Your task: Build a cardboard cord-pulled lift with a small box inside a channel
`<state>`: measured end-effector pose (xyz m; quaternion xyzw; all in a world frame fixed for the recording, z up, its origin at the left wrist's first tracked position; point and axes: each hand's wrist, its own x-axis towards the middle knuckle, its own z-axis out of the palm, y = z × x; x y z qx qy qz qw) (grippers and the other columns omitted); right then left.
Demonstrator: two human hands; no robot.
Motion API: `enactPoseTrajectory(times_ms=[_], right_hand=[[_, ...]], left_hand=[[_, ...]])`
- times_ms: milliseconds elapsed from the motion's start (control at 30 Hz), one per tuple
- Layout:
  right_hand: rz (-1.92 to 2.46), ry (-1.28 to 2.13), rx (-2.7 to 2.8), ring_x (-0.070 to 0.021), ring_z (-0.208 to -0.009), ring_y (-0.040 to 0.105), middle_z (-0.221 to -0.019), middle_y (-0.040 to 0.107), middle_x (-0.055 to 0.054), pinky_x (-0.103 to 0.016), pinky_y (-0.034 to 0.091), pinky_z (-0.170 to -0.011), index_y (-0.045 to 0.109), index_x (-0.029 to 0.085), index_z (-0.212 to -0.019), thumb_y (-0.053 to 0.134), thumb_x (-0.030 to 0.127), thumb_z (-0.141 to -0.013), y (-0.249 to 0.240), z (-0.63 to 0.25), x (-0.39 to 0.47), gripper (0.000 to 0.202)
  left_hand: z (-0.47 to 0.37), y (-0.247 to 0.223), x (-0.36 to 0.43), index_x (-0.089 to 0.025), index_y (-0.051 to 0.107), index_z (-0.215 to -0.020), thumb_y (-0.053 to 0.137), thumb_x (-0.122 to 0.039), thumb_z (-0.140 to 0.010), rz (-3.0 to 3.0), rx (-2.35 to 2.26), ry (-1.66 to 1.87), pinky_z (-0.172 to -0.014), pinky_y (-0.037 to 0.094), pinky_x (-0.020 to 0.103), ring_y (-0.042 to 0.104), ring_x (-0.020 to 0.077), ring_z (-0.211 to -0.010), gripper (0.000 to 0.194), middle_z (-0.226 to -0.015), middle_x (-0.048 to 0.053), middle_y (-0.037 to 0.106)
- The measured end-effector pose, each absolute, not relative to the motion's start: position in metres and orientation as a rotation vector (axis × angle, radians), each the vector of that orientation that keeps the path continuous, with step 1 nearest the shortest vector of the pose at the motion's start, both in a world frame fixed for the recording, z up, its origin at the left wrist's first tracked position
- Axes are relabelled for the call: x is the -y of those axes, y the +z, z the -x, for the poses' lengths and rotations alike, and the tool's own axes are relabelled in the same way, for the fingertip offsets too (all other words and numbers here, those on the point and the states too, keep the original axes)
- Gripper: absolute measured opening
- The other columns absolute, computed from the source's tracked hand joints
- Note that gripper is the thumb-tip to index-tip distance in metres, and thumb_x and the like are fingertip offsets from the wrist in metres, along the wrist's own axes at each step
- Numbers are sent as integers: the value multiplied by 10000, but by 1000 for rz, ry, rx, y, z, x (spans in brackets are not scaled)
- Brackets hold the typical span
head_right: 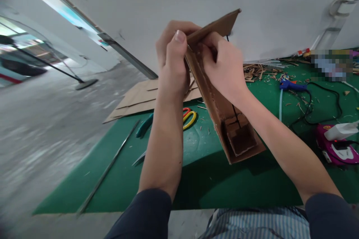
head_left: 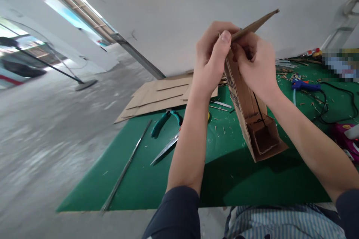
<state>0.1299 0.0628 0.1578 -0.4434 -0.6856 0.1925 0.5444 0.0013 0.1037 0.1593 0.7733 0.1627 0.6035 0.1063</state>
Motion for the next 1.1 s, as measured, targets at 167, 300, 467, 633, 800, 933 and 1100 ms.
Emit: enactPoseTrajectory(times_ms=[167, 300, 467, 633, 800, 933, 1100], right_hand=[[1075, 292, 1668, -196, -748, 605, -685, 625, -18, -307, 420, -645, 491, 261, -719, 561, 284, -936, 163, -133, -63, 229], [1139, 151, 1842, -163, -625, 529, -622, 556, -15, -320, 359, -617, 421, 233, -624, 564, 180, -875, 173, -152, -61, 294], [1331, 167, 1920, -164, -562, 488, -544, 503, -12, -335, 339, -577, 447, 231, -567, 605, 221, -856, 173, -183, -64, 329], [1236, 303, 1926, -170, -590, 523, -588, 572, -15, -326, 387, -572, 528, 232, -627, 645, 248, -844, 161, -183, -75, 247], [1133, 532, 1835, -160, -563, 525, -525, 528, 2, -305, 394, -519, 534, 233, -623, 684, 179, -799, 161, -182, -81, 238], [1095, 699, 1804, -145, -510, 526, -526, 560, 8, -278, 368, -445, 556, 234, -644, 702, 178, -791, 164, -192, -81, 215], [1129, 757, 1801, -133, -492, 536, -574, 613, 1, -263, 368, -415, 573, 229, -659, 625, 129, -817, 166, -196, -76, 195]], left_hand=[[-2, 158, -110, -269, 716, -907, 553, -602, -918, -2265, -496, 1785, -710, 457, 337, 583, 184, -770, 371, -827, 39, 656], [-3, 156, -111, -258, 712, -830, 574, -618, -900, -2212, -543, 1804, -611, 397, 323, 514, 161, -658, 391, -700, 26, 573], [-3, 155, -109, -242, 716, -823, 617, -656, -852, -2124, -546, 1795, -524, 275, 291, 400, 128, -566, 426, -600, -2, 435], [0, 156, -111, -266, 747, -930, 627, -642, -853, -2137, -527, 1718, -545, 310, 312, 453, 141, -601, 403, -685, 18, 543], [9, 160, -110, -302, 766, -884, 640, -636, -837, -2162, -589, 1658, -539, 348, 348, 484, 172, -568, 360, -618, 21, 533], [12, 165, -105, -329, 774, -890, 701, -599, -789, -2131, -607, 1591, -482, 329, 327, 503, 168, -537, 298, -638, 22, 581], [13, 166, -111, -299, 752, -888, 732, -610, -742, -2193, -573, 1572, -502, 438, 323, 622, 208, -633, 344, -698, 14, 652]])
